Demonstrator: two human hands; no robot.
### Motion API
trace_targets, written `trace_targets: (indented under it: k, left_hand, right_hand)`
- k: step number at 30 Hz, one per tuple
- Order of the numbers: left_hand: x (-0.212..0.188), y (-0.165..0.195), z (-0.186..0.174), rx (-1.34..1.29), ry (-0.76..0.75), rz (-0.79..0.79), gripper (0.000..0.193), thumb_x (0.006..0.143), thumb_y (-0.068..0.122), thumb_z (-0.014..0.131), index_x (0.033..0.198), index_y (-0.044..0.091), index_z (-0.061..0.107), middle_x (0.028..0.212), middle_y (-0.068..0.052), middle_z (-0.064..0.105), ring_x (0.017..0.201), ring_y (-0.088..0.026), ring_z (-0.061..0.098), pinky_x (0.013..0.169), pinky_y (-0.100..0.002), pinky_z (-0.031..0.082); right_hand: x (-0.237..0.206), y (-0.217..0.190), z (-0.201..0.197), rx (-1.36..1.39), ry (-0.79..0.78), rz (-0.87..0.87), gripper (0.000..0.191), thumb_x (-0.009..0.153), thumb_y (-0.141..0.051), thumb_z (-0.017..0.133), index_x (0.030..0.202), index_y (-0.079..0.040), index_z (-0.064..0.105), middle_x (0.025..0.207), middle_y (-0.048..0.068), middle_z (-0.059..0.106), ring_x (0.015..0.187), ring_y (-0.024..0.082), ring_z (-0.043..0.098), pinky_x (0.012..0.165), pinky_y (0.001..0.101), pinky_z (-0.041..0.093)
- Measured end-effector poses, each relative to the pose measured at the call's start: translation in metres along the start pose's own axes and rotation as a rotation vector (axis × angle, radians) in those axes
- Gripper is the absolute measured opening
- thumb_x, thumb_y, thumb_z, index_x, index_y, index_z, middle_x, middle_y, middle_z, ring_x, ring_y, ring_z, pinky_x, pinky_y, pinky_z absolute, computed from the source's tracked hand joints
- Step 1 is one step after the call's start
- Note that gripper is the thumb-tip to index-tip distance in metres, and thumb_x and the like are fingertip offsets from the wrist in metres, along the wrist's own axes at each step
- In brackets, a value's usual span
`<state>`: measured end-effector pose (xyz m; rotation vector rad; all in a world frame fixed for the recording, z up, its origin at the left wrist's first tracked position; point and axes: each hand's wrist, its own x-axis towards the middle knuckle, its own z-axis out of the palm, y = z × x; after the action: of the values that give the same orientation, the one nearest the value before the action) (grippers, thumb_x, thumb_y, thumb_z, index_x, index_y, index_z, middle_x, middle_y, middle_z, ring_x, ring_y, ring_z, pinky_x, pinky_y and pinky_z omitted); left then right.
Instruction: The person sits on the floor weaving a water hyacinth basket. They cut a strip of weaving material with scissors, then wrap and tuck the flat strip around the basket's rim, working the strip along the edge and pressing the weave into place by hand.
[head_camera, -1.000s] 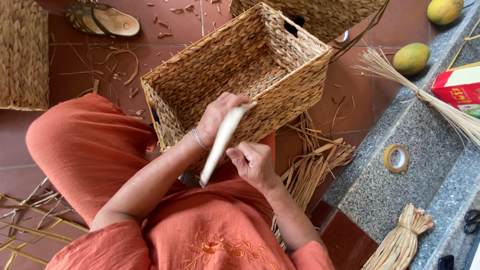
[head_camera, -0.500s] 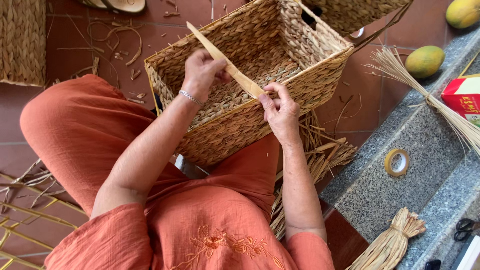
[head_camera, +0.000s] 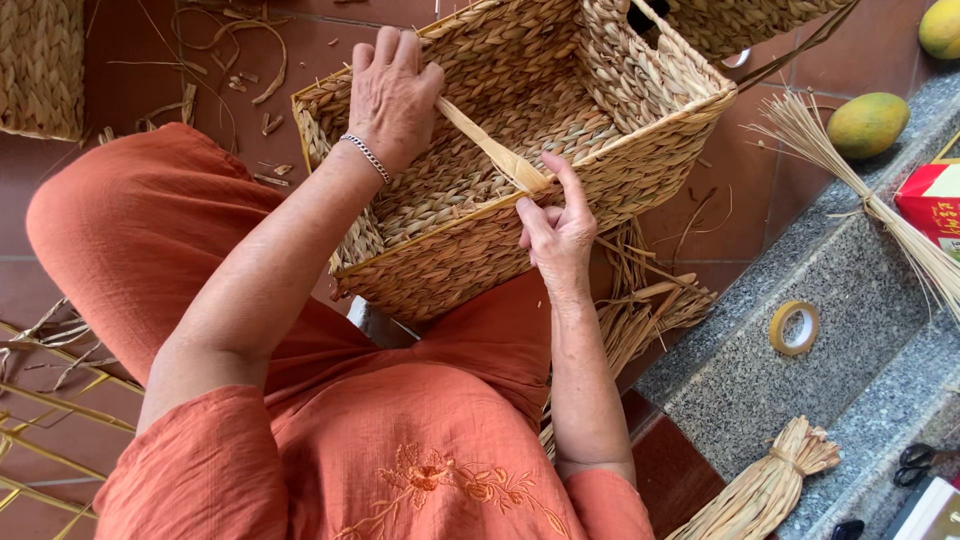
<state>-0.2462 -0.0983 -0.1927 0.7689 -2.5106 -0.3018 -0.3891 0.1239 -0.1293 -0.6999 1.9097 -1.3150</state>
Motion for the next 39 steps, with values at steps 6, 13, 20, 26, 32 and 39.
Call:
trace_targets:
  k: [6,13,20,26,32,39]
  left_hand:
    - [0.010,0.010,0.012,-0.719,-0.530,-0.497,0.023,0.107,0.029,0.062,0.107,0.007,0.069,0.092,-0.014,0.065,0.079,-0.025,0.064,0.071,-0.044,0.057]
    - [-0.006,0.046,0.017,-1.694,-0.653,-0.912,0.029,0.101,0.025,0.062,0.112,-0.002,0.064,0.092,-0.015,0.076,0.076,-0.019,0.076,0.069,-0.032,0.068]
    - [-0.006,0.050,0.016,-1.644,-0.675,-0.813,0.033,0.076,-0.001,0.085,0.105,0.000,0.069,0.087,-0.011,0.077,0.071,-0.018,0.075,0.064,-0.031,0.065]
    - [-0.005,0.060,0.030,-1.610,-0.678,-0.710,0.036,0.075,0.003,0.090,0.106,0.001,0.072,0.088,-0.009,0.078,0.070,-0.013,0.072,0.059,-0.027,0.060]
    - [-0.009,0.057,0.030,-1.686,-0.771,-0.808,0.033,0.074,0.006,0.089,0.104,0.003,0.075,0.092,-0.005,0.078,0.076,-0.012,0.073,0.064,-0.028,0.061]
    - [-0.010,0.061,0.037,-1.656,-0.811,-0.817,0.033,0.080,0.012,0.087,0.109,0.002,0.074,0.090,-0.004,0.074,0.074,-0.012,0.068,0.064,-0.027,0.056]
  right_hand:
    - [-0.003,0.004,0.004,0.032,0.022,0.019,0.061,0.091,0.000,0.066,0.149,-0.011,0.052,0.057,-0.003,0.061,0.044,0.004,0.051,0.041,0.0211,0.040]
    - [-0.004,0.004,0.004,0.064,0.006,0.016,0.064,0.094,0.001,0.067,0.153,-0.011,0.046,0.061,-0.003,0.063,0.046,0.003,0.053,0.042,0.0188,0.041]
    - [-0.011,0.006,0.005,0.027,0.001,-0.089,0.072,0.099,0.002,0.066,0.161,-0.014,0.034,0.072,0.000,0.069,0.052,0.004,0.056,0.046,0.0194,0.047]
    - [-0.018,0.019,0.010,0.042,0.072,-0.207,0.075,0.102,-0.001,0.065,0.161,-0.014,0.022,0.083,0.004,0.072,0.068,0.006,0.067,0.059,0.0182,0.056]
    - [-0.025,0.034,0.013,0.065,0.134,-0.256,0.031,0.101,-0.005,0.074,0.121,-0.004,0.050,0.086,0.005,0.068,0.073,0.006,0.063,0.060,0.0175,0.050]
    - [-0.015,0.036,0.001,-0.162,0.112,-0.248,0.014,0.100,-0.013,0.071,0.092,-0.004,0.063,0.074,0.000,0.068,0.063,0.004,0.062,0.053,0.0195,0.050]
